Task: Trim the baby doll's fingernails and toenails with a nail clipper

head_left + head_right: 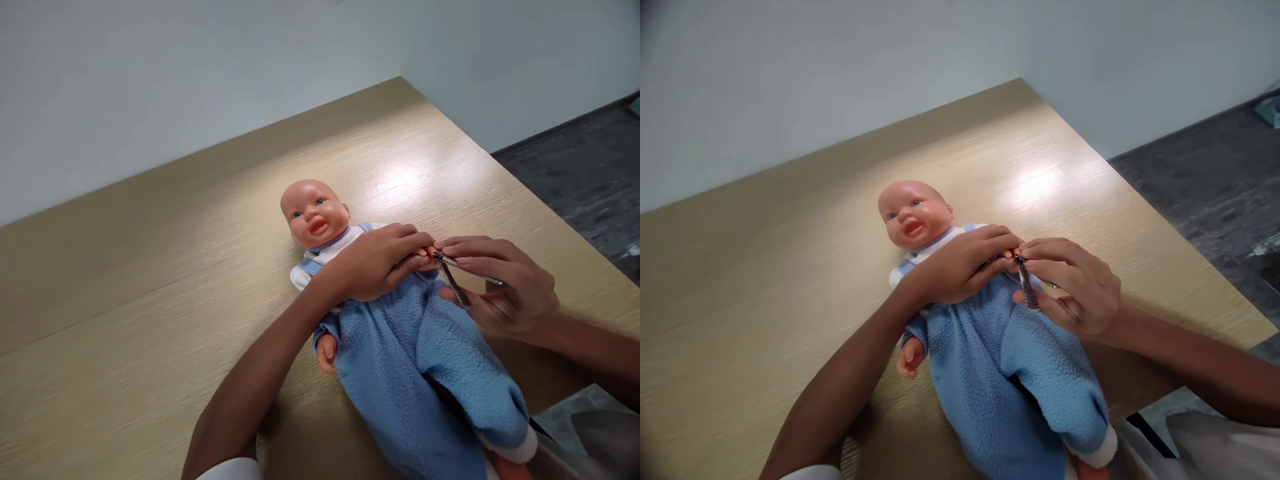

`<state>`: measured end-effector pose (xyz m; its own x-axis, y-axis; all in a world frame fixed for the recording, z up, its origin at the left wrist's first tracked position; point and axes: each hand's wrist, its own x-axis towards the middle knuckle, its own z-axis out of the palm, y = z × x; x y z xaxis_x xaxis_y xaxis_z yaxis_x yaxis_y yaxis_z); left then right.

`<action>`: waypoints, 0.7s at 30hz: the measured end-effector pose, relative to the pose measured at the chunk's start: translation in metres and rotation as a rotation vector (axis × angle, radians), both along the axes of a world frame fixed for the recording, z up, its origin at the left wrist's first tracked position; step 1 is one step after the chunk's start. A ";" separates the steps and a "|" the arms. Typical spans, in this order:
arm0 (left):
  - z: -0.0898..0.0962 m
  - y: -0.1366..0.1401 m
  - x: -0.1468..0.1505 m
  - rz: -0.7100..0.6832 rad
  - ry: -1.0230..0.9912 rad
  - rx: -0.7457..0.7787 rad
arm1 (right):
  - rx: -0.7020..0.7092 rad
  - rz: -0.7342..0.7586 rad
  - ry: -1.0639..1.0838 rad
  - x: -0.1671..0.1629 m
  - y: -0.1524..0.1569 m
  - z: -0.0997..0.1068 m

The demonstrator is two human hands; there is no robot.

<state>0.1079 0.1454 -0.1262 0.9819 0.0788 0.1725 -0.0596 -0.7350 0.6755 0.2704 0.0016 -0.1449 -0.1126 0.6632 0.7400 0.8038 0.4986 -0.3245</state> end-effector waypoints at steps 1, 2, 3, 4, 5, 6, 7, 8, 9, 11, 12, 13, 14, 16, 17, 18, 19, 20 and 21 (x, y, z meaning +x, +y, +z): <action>-0.001 0.000 0.000 0.000 -0.003 0.000 | -0.013 0.004 -0.004 0.000 -0.001 0.001; -0.001 0.000 0.000 0.002 -0.006 0.000 | -0.024 0.004 -0.009 0.000 -0.001 0.002; -0.002 0.000 0.000 0.003 -0.009 0.000 | -0.037 -0.004 -0.018 0.000 -0.001 0.003; -0.002 0.000 0.000 0.003 -0.012 0.001 | -0.036 -0.012 -0.024 0.000 -0.001 0.003; -0.003 0.000 0.000 0.002 -0.016 0.003 | -0.024 -0.020 -0.026 0.000 -0.001 0.004; -0.004 0.001 -0.001 0.000 -0.020 0.005 | -0.016 -0.023 -0.029 0.000 -0.001 0.004; -0.004 0.001 -0.001 -0.003 -0.023 0.007 | -0.013 -0.027 -0.028 -0.001 -0.001 0.004; -0.005 0.001 -0.001 -0.006 -0.026 0.007 | -0.017 -0.033 -0.018 -0.001 -0.002 0.004; -0.005 0.001 -0.001 -0.008 -0.028 0.007 | -0.022 -0.037 -0.003 -0.002 -0.002 0.004; -0.005 0.000 -0.001 -0.012 -0.026 0.010 | -0.050 -0.043 0.026 -0.003 -0.004 0.005; -0.005 0.000 0.000 -0.018 -0.022 0.013 | -0.054 -0.043 0.035 -0.003 -0.004 0.005; -0.005 0.000 0.000 -0.023 -0.016 0.017 | -0.055 -0.044 0.037 -0.003 -0.005 0.005; -0.004 0.000 0.000 -0.030 -0.009 0.021 | -0.060 -0.046 0.031 -0.003 -0.005 0.006; -0.004 0.001 0.000 -0.040 0.001 0.025 | -0.062 -0.049 0.018 -0.003 -0.005 0.007; -0.004 0.001 0.000 -0.043 0.003 0.025 | -0.057 -0.040 0.012 -0.004 -0.005 0.007; -0.004 0.001 0.000 -0.046 0.003 0.025 | -0.049 -0.027 0.005 -0.004 -0.004 0.007; -0.004 0.001 0.000 -0.049 0.004 0.025 | -0.040 -0.009 -0.006 -0.004 -0.004 0.007; -0.005 0.002 0.000 -0.051 0.004 0.026 | -0.034 0.004 -0.016 -0.003 -0.004 0.006; -0.005 0.002 0.000 -0.052 0.003 0.028 | -0.037 0.010 -0.019 -0.002 -0.004 0.005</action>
<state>0.1081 0.1470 -0.1310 0.9850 0.0228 0.1712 -0.0965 -0.7496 0.6549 0.2683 -0.0024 -0.1401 -0.1326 0.6888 0.7128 0.8051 0.4943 -0.3278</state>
